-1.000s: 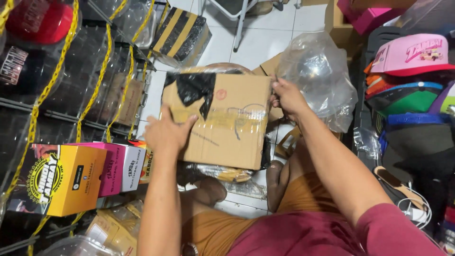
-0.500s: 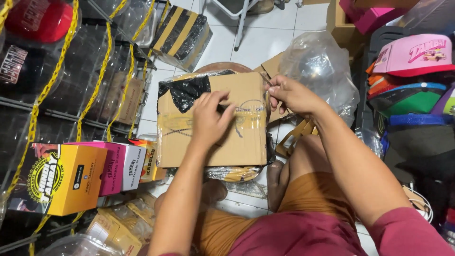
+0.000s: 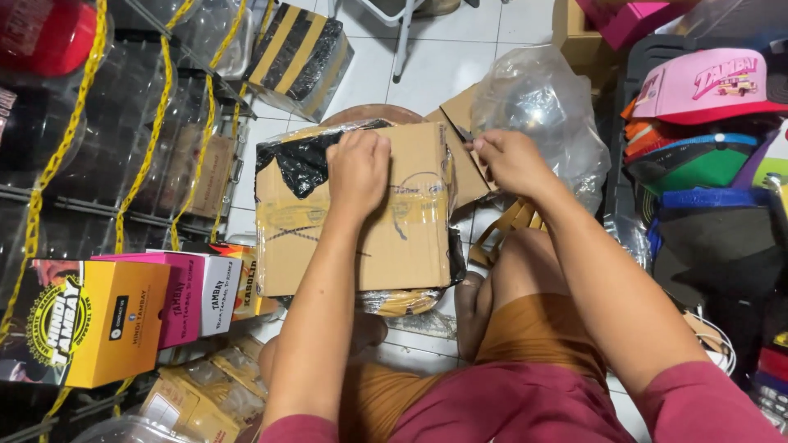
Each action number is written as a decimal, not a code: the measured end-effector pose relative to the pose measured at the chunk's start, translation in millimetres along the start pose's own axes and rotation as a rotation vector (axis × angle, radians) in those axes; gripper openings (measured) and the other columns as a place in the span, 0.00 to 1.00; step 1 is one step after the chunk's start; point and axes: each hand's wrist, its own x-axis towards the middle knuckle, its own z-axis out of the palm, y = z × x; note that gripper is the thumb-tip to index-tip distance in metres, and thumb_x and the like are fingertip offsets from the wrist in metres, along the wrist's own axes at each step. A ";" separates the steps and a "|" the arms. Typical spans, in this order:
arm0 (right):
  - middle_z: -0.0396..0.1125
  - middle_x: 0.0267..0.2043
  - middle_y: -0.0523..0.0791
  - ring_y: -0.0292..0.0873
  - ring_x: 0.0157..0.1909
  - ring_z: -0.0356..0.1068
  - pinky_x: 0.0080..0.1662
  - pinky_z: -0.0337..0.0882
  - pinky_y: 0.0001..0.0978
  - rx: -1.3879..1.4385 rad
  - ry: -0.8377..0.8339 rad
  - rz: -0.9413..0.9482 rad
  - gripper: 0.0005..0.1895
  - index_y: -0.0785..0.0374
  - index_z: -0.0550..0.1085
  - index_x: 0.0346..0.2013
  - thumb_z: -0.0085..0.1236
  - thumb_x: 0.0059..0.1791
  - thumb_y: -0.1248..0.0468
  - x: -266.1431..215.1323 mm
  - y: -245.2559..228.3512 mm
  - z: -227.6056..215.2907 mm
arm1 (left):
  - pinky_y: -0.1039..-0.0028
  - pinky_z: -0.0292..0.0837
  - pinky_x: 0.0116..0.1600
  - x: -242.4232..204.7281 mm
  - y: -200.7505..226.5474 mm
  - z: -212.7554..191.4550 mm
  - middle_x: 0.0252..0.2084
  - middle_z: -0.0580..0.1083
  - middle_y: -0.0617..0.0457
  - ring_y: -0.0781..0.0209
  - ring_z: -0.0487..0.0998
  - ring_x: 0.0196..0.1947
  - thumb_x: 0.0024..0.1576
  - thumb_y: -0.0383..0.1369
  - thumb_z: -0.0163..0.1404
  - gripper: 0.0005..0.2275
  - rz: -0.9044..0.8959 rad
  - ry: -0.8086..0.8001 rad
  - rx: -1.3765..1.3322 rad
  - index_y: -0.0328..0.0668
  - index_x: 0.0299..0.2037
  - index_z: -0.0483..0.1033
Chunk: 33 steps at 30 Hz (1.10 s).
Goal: A person uses a utility knife to open a package wrapped in black plastic and tape, then opens the cardboard box inside to access and sort baseball caps.
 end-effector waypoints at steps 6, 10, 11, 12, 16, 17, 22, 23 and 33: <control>0.77 0.47 0.49 0.63 0.53 0.74 0.52 0.73 0.58 -0.478 0.038 -0.004 0.16 0.51 0.77 0.56 0.49 0.56 0.54 16.8 -27.4 1.5 | 0.29 0.28 0.72 -3.8 47.4 -48.6 0.79 0.52 0.52 0.45 0.44 0.79 0.52 0.65 0.46 0.37 -0.200 -0.509 0.242 0.65 0.72 0.60; 0.77 0.37 0.49 0.61 0.47 0.77 0.47 0.75 0.53 -0.486 0.088 -0.001 0.12 0.52 0.80 0.46 0.52 0.54 0.55 36.8 -17.6 13.2 | 0.26 0.26 0.70 6.5 73.3 -70.9 0.79 0.50 0.46 0.41 0.40 0.79 0.44 0.69 0.51 0.47 -0.240 -0.556 0.196 0.58 0.74 0.59; 0.77 0.35 0.44 0.58 0.48 0.77 0.47 0.75 0.52 -0.405 0.080 0.023 0.11 0.49 0.80 0.47 0.53 0.54 0.55 36.2 -18.8 13.9 | 0.25 0.25 0.70 8.1 77.6 -71.8 0.79 0.49 0.43 0.39 0.39 0.79 0.41 0.68 0.54 0.49 -0.280 -0.565 0.154 0.54 0.74 0.59; 0.77 0.32 0.40 0.54 0.48 0.77 0.48 0.76 0.51 -0.324 0.072 0.048 0.12 0.47 0.79 0.48 0.54 0.53 0.55 35.5 -19.9 14.8 | 0.24 0.25 0.69 9.6 81.8 -72.6 0.79 0.48 0.40 0.37 0.38 0.79 0.39 0.68 0.57 0.52 -0.320 -0.573 0.112 0.50 0.73 0.59; 0.77 0.38 0.48 0.60 0.49 0.75 0.48 0.75 0.55 -0.394 0.135 0.007 0.12 0.44 0.81 0.47 0.55 0.52 0.55 37.5 -18.2 18.2 | 0.24 0.22 0.68 9.3 85.7 -64.3 0.79 0.47 0.36 0.34 0.35 0.79 0.39 0.66 0.58 0.53 -0.376 -0.581 0.083 0.45 0.74 0.57; 0.77 0.41 0.52 0.64 0.51 0.74 0.50 0.74 0.57 -0.396 0.131 0.021 0.12 0.47 0.81 0.48 0.54 0.52 0.57 30.5 -26.6 16.7 | 0.24 0.21 0.68 6.4 82.1 -59.5 0.79 0.47 0.38 0.35 0.34 0.79 0.39 0.69 0.56 0.53 -0.357 -0.560 0.101 0.47 0.74 0.57; 0.77 0.43 0.56 0.67 0.52 0.74 0.52 0.73 0.58 -0.430 0.141 0.027 0.13 0.49 0.82 0.47 0.53 0.52 0.59 16.8 -39.1 17.6 | 0.26 0.19 0.69 -5.6 64.3 -31.9 0.79 0.46 0.43 0.39 0.32 0.79 0.50 0.68 0.46 0.45 -0.312 -0.511 0.175 0.53 0.74 0.56; 0.77 0.43 0.55 0.66 0.52 0.74 0.52 0.74 0.57 -0.427 0.150 0.034 0.13 0.47 0.82 0.47 0.53 0.52 0.59 18.0 -37.2 19.4 | 0.26 0.21 0.69 -7.1 59.3 -24.1 0.79 0.46 0.45 0.39 0.32 0.79 0.53 0.67 0.43 0.42 -0.306 -0.487 0.207 0.55 0.74 0.55; 0.78 0.40 0.52 0.65 0.47 0.76 0.48 0.76 0.56 -0.444 0.210 -0.040 0.13 0.46 0.83 0.46 0.55 0.50 0.61 11.0 -20.0 35.0 | 0.25 0.22 0.69 -11.0 51.2 -6.0 0.78 0.47 0.49 0.40 0.35 0.79 0.60 0.62 0.34 0.34 -0.302 -0.432 0.279 0.60 0.74 0.56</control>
